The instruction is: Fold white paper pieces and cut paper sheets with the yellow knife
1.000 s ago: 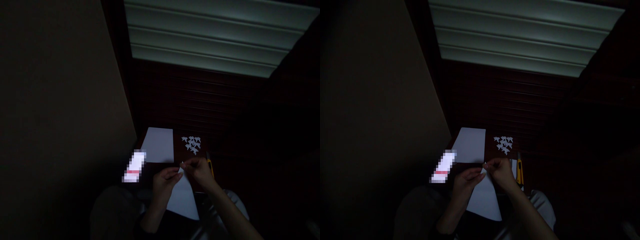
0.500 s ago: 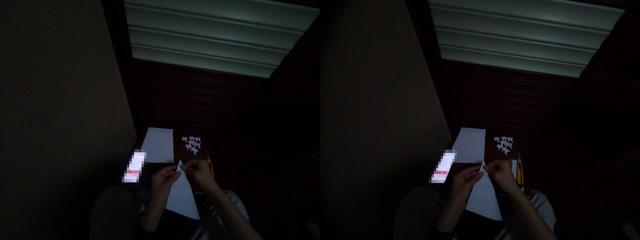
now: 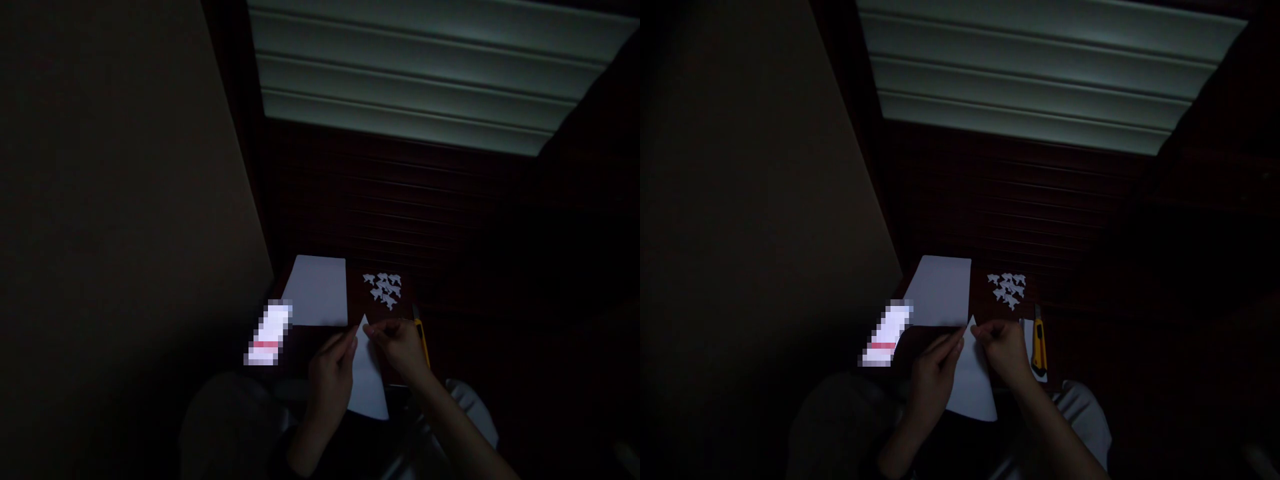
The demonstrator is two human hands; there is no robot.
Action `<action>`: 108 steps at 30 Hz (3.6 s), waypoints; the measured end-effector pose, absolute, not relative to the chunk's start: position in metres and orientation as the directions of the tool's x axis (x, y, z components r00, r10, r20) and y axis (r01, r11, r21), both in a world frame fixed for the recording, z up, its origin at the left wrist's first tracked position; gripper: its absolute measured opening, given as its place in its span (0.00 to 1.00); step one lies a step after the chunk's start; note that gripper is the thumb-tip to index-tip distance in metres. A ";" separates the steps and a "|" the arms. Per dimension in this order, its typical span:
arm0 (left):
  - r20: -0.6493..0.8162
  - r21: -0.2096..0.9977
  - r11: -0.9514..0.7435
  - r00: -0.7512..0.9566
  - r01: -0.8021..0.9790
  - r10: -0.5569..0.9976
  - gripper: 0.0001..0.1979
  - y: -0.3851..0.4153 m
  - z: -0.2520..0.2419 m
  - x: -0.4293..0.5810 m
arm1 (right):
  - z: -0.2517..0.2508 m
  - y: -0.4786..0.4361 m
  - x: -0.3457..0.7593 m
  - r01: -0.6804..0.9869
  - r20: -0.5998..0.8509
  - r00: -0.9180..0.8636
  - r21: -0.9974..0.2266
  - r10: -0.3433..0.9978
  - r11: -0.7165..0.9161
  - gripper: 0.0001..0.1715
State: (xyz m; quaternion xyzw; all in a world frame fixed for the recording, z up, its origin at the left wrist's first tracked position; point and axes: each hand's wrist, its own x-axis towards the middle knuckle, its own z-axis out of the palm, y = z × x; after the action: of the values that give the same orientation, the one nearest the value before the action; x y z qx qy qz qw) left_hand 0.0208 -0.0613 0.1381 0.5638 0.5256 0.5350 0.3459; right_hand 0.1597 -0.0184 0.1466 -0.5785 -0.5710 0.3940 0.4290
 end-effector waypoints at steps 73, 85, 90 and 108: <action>-0.063 0.993 0.074 0.122 -0.088 0.991 0.12 -0.054 0.117 0.010 | 0.155 -0.015 0.162 0.200 0.097 0.000 -0.975 0.995 0.095 0.14; -0.065 0.995 0.070 0.070 -0.076 0.995 0.12 -0.050 0.118 0.010 | 0.137 -0.020 0.162 0.270 -0.003 -0.088 -0.963 0.996 0.021 0.18; -0.059 0.997 0.064 0.090 -0.052 0.994 0.13 -0.051 0.117 0.008 | 0.138 -0.021 0.163 0.308 -0.001 -0.067 -0.951 0.998 0.020 0.18; 0.022 0.997 -0.025 0.038 0.067 0.999 0.16 -0.060 0.118 0.009 | 0.133 -0.019 0.170 0.298 -0.009 0.039 -0.954 0.999 -0.020 0.17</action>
State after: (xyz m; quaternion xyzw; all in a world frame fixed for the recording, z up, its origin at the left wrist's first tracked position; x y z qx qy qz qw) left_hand 0.0089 -0.0596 0.1184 0.5318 0.5012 0.4792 0.4862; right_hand 0.1700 -0.0186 0.1331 -0.5823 -0.5568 0.4132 0.4245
